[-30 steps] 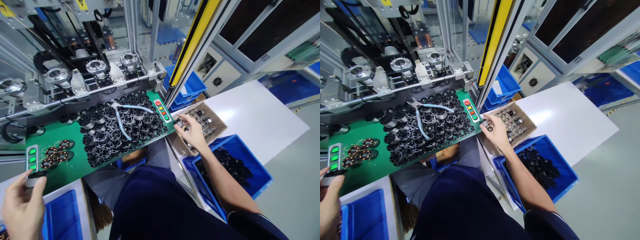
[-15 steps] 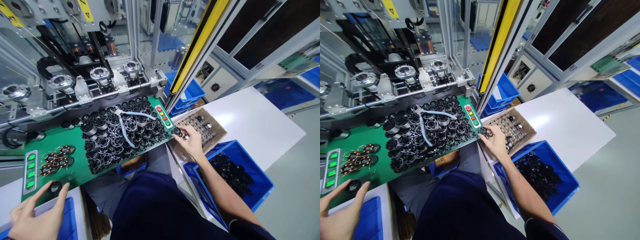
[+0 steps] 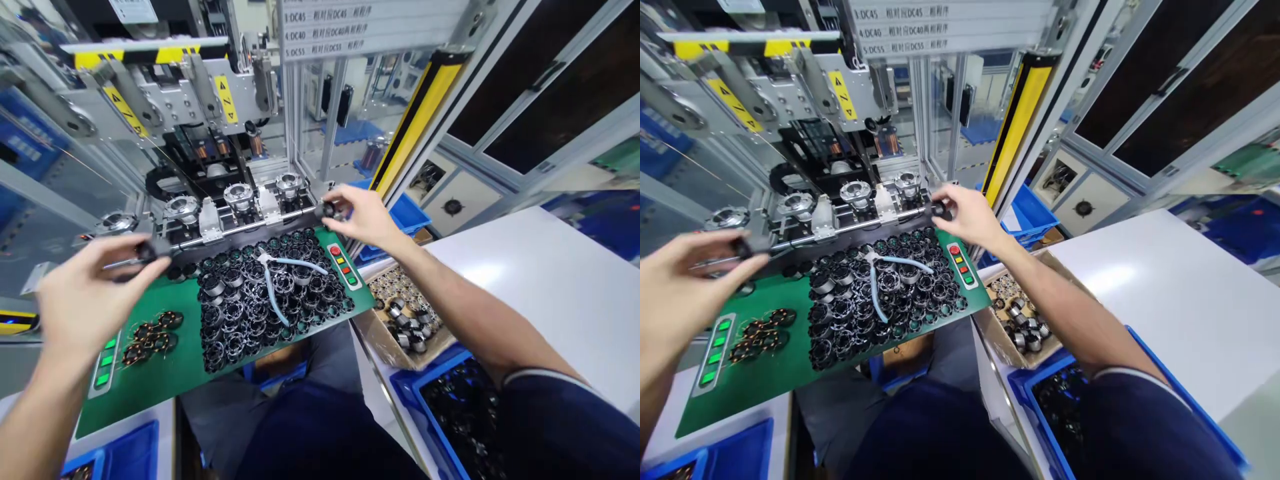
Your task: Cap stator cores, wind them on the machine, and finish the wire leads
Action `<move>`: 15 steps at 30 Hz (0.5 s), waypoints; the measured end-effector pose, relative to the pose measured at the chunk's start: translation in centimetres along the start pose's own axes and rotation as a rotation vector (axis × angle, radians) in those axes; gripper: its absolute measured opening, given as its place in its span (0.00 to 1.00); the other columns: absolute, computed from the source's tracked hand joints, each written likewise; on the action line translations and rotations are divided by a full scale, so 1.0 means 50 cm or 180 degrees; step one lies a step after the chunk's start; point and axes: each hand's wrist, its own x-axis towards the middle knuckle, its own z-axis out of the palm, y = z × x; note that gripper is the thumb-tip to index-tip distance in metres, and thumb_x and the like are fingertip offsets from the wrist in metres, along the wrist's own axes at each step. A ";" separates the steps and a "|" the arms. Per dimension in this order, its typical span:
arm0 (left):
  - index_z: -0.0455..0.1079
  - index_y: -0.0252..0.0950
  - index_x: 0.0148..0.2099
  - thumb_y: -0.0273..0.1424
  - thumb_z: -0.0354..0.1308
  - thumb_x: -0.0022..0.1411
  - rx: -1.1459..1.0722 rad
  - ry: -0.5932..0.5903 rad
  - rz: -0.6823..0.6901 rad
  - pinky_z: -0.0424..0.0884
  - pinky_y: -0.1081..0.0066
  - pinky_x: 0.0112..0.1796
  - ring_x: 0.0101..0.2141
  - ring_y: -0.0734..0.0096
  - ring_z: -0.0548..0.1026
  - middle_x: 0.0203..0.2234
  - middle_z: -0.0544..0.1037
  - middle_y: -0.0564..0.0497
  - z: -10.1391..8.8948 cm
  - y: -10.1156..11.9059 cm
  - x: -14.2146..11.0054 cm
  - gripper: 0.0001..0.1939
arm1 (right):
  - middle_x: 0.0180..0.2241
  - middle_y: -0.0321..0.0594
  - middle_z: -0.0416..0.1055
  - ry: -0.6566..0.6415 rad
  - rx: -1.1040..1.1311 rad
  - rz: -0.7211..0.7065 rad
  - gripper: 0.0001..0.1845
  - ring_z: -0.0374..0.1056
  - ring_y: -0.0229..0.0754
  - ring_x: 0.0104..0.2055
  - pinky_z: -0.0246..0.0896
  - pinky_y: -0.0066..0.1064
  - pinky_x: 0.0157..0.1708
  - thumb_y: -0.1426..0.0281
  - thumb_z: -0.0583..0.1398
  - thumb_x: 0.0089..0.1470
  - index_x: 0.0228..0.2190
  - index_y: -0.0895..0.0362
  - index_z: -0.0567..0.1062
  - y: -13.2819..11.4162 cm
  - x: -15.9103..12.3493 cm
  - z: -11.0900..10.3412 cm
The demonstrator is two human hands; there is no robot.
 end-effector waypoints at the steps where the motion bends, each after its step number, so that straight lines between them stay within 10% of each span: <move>1: 0.90 0.39 0.64 0.60 0.74 0.64 -0.0021 -0.0164 0.0156 0.88 0.47 0.62 0.46 0.57 0.89 0.46 0.90 0.51 0.023 0.046 0.063 0.38 | 0.56 0.46 0.91 -0.0043 -0.0011 -0.0101 0.26 0.84 0.50 0.51 0.79 0.41 0.58 0.66 0.72 0.62 0.60 0.58 0.88 -0.004 0.066 0.008; 6: 0.86 0.28 0.69 0.40 0.72 0.74 0.0359 -0.1038 0.0550 0.81 0.49 0.68 0.55 0.54 0.90 0.54 0.92 0.42 0.190 0.171 0.291 0.29 | 0.59 0.52 0.90 -0.0309 -0.0581 -0.0194 0.21 0.85 0.49 0.58 0.75 0.40 0.69 0.76 0.70 0.63 0.57 0.67 0.88 -0.006 0.310 0.068; 10: 0.87 0.33 0.64 0.31 0.77 0.69 0.0493 -0.1293 0.0659 0.82 0.53 0.64 0.52 0.52 0.90 0.54 0.93 0.38 0.306 0.159 0.366 0.23 | 0.52 0.49 0.92 -0.0540 -0.0723 -0.0121 0.11 0.87 0.47 0.58 0.75 0.38 0.69 0.75 0.77 0.62 0.45 0.68 0.90 0.019 0.389 0.100; 15: 0.87 0.34 0.67 0.35 0.78 0.72 0.0622 -0.1544 0.0714 0.80 0.59 0.61 0.49 0.56 0.86 0.50 0.93 0.43 0.348 0.121 0.406 0.25 | 0.40 0.41 0.89 -0.0832 -0.0671 -0.0261 0.16 0.89 0.55 0.56 0.78 0.54 0.71 0.75 0.87 0.51 0.39 0.64 0.92 0.059 0.440 0.105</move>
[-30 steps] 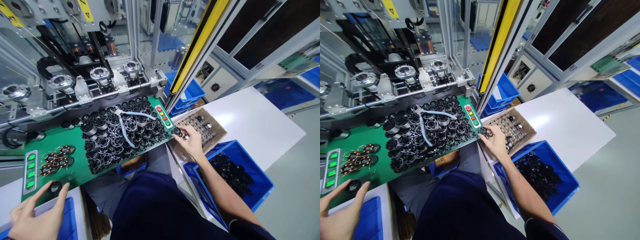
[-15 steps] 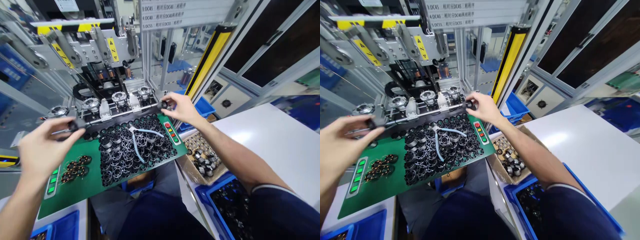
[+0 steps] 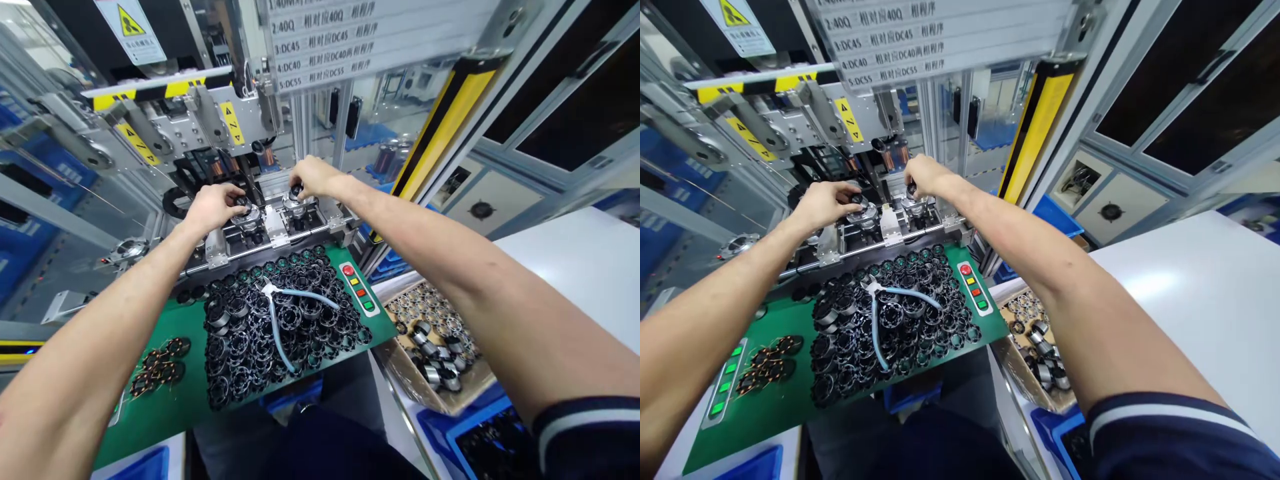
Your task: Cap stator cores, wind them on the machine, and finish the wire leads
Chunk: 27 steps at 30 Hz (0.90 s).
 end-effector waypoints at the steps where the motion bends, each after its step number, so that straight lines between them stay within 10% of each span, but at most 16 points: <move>1: 0.87 0.34 0.68 0.36 0.78 0.72 0.0036 -0.0056 0.0023 0.79 0.60 0.62 0.49 0.57 0.86 0.50 0.92 0.43 -0.004 -0.005 0.006 0.26 | 0.39 0.40 0.88 -0.0071 0.0030 -0.0083 0.15 0.89 0.56 0.56 0.78 0.56 0.72 0.71 0.86 0.55 0.40 0.65 0.93 0.007 0.009 -0.002; 15: 0.84 0.25 0.73 0.34 0.77 0.76 0.0482 -0.0743 0.0413 0.82 0.57 0.63 0.48 0.59 0.87 0.47 0.92 0.45 -0.051 -0.028 0.038 0.30 | 0.50 0.35 0.93 -0.0859 -0.0730 -0.0514 0.27 0.89 0.50 0.54 0.80 0.43 0.65 0.66 0.88 0.56 0.55 0.58 0.95 0.043 0.087 -0.030; 19: 0.82 0.21 0.73 0.47 0.74 0.80 0.0721 -0.0780 0.0604 0.82 0.52 0.64 0.51 0.57 0.89 0.47 0.90 0.47 -0.058 -0.039 0.050 0.36 | 0.50 0.33 0.93 -0.0923 -0.0874 -0.0534 0.28 0.90 0.51 0.54 0.81 0.44 0.64 0.68 0.87 0.57 0.58 0.54 0.94 0.056 0.097 -0.025; 22: 0.83 0.20 0.71 0.59 0.65 0.81 0.0765 -0.0803 0.0657 0.82 0.52 0.64 0.54 0.54 0.90 0.47 0.89 0.50 -0.054 -0.043 0.059 0.43 | 0.51 0.38 0.93 -0.0765 -0.0910 -0.0493 0.27 0.90 0.53 0.55 0.81 0.44 0.63 0.70 0.85 0.60 0.59 0.55 0.94 0.056 0.076 -0.003; 27: 0.89 0.33 0.67 0.49 0.81 0.69 0.0824 -0.0670 0.0630 0.86 0.53 0.63 0.54 0.46 0.92 0.48 0.93 0.44 -0.025 -0.055 0.073 0.33 | 0.66 0.53 0.88 -0.0323 -0.0958 -0.0539 0.36 0.84 0.65 0.68 0.78 0.54 0.72 0.67 0.80 0.65 0.70 0.60 0.86 0.054 -0.029 0.073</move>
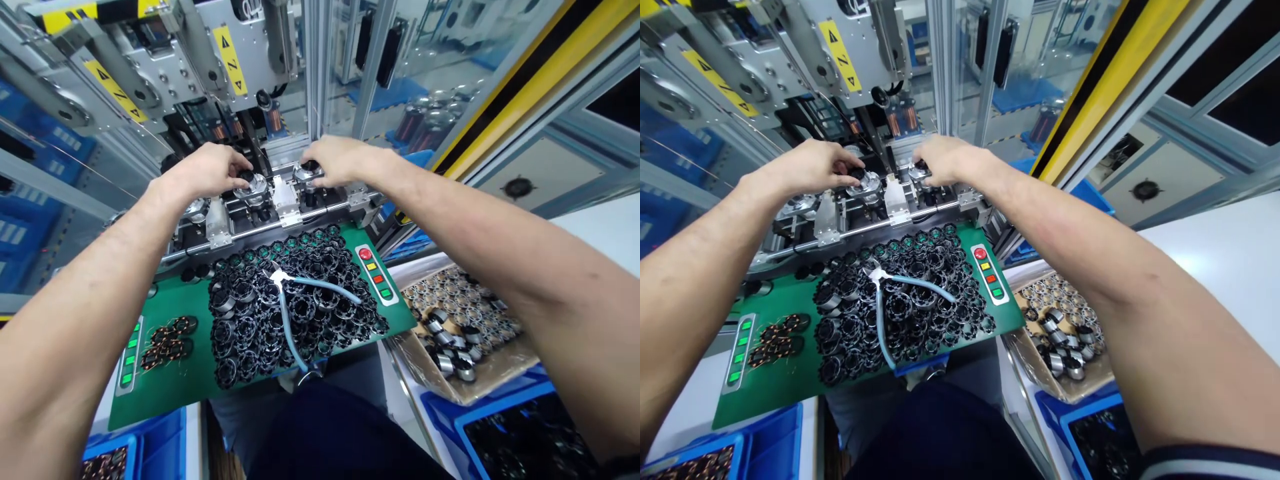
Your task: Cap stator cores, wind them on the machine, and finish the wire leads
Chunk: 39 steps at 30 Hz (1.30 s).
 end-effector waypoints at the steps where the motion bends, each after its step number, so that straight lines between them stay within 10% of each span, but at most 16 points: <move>1: 0.89 0.30 0.68 0.49 0.79 0.71 0.0028 0.0017 0.0024 0.85 0.50 0.64 0.56 0.45 0.92 0.48 0.92 0.44 0.005 -0.003 0.003 0.34 | 0.71 0.55 0.85 0.0077 0.0014 -0.0029 0.41 0.80 0.68 0.73 0.76 0.58 0.76 0.66 0.79 0.65 0.74 0.61 0.82 -0.008 -0.023 0.017; 5: 0.82 0.20 0.73 0.48 0.62 0.85 0.0201 -0.0114 0.0234 0.83 0.46 0.68 0.60 0.51 0.91 0.52 0.91 0.48 0.008 -0.009 0.005 0.35 | 0.82 0.55 0.74 0.0521 0.0419 -0.0030 0.43 0.70 0.67 0.83 0.63 0.63 0.86 0.65 0.70 0.72 0.82 0.61 0.72 -0.024 -0.092 0.060; 10: 0.80 0.21 0.74 0.38 0.67 0.84 0.0485 0.0012 0.0177 0.82 0.47 0.72 0.61 0.55 0.90 0.57 0.92 0.46 0.004 0.019 -0.028 0.28 | 0.78 0.49 0.80 0.0811 0.0881 0.0207 0.35 0.72 0.62 0.80 0.64 0.57 0.86 0.59 0.63 0.76 0.77 0.57 0.81 -0.024 -0.105 0.068; 14: 0.80 0.30 0.77 0.30 0.67 0.81 0.0483 0.0556 -0.0048 0.80 0.37 0.75 0.69 0.39 0.86 0.69 0.88 0.35 0.052 0.071 -0.097 0.27 | 0.75 0.48 0.83 0.0853 0.0934 0.0200 0.34 0.75 0.63 0.77 0.66 0.58 0.84 0.60 0.62 0.74 0.74 0.56 0.84 -0.027 -0.100 0.063; 22: 0.71 0.30 0.84 0.27 0.60 0.76 -0.0003 0.0719 -0.0222 0.68 0.38 0.84 0.83 0.39 0.71 0.84 0.73 0.34 0.142 0.126 -0.154 0.37 | 0.73 0.50 0.85 0.0709 0.0523 0.0334 0.30 0.77 0.66 0.73 0.70 0.65 0.79 0.63 0.60 0.75 0.70 0.53 0.86 -0.044 -0.099 0.058; 27: 0.69 0.36 0.86 0.39 0.67 0.79 -0.0476 0.1483 -0.0185 0.58 0.37 0.87 0.87 0.40 0.64 0.87 0.68 0.35 0.100 0.094 -0.320 0.39 | 0.62 0.52 0.91 0.0421 0.0348 0.0190 0.28 0.82 0.67 0.65 0.74 0.68 0.73 0.58 0.66 0.71 0.64 0.56 0.89 -0.066 -0.094 -0.022; 33: 0.87 0.48 0.60 0.46 0.72 0.81 -0.0871 0.2137 -0.0312 0.71 0.33 0.78 0.73 0.41 0.79 0.69 0.87 0.43 0.182 0.131 -0.672 0.13 | 0.45 0.50 0.89 0.1056 0.0537 -0.0398 0.23 0.77 0.70 0.59 0.73 0.73 0.66 0.60 0.63 0.74 0.61 0.48 0.92 -0.406 -0.264 -0.166; 35: 0.89 0.49 0.56 0.44 0.74 0.80 -0.0886 0.1950 -0.0363 0.74 0.34 0.75 0.69 0.41 0.81 0.66 0.87 0.44 0.231 0.154 -0.732 0.10 | 0.42 0.58 0.86 0.0588 0.0334 -0.0663 0.19 0.63 0.83 0.56 0.74 0.85 0.51 0.60 0.63 0.70 0.56 0.28 0.87 -0.555 -0.320 -0.168; 39: 0.90 0.47 0.57 0.38 0.76 0.78 -0.0812 0.1518 -0.0404 0.78 0.37 0.68 0.66 0.39 0.80 0.65 0.86 0.39 0.295 0.179 -0.752 0.09 | 0.46 0.59 0.87 -0.0132 -0.0164 -0.0582 0.20 0.73 0.66 0.55 0.69 0.58 0.55 0.74 0.60 0.77 0.50 0.55 0.95 -0.731 -0.340 -0.090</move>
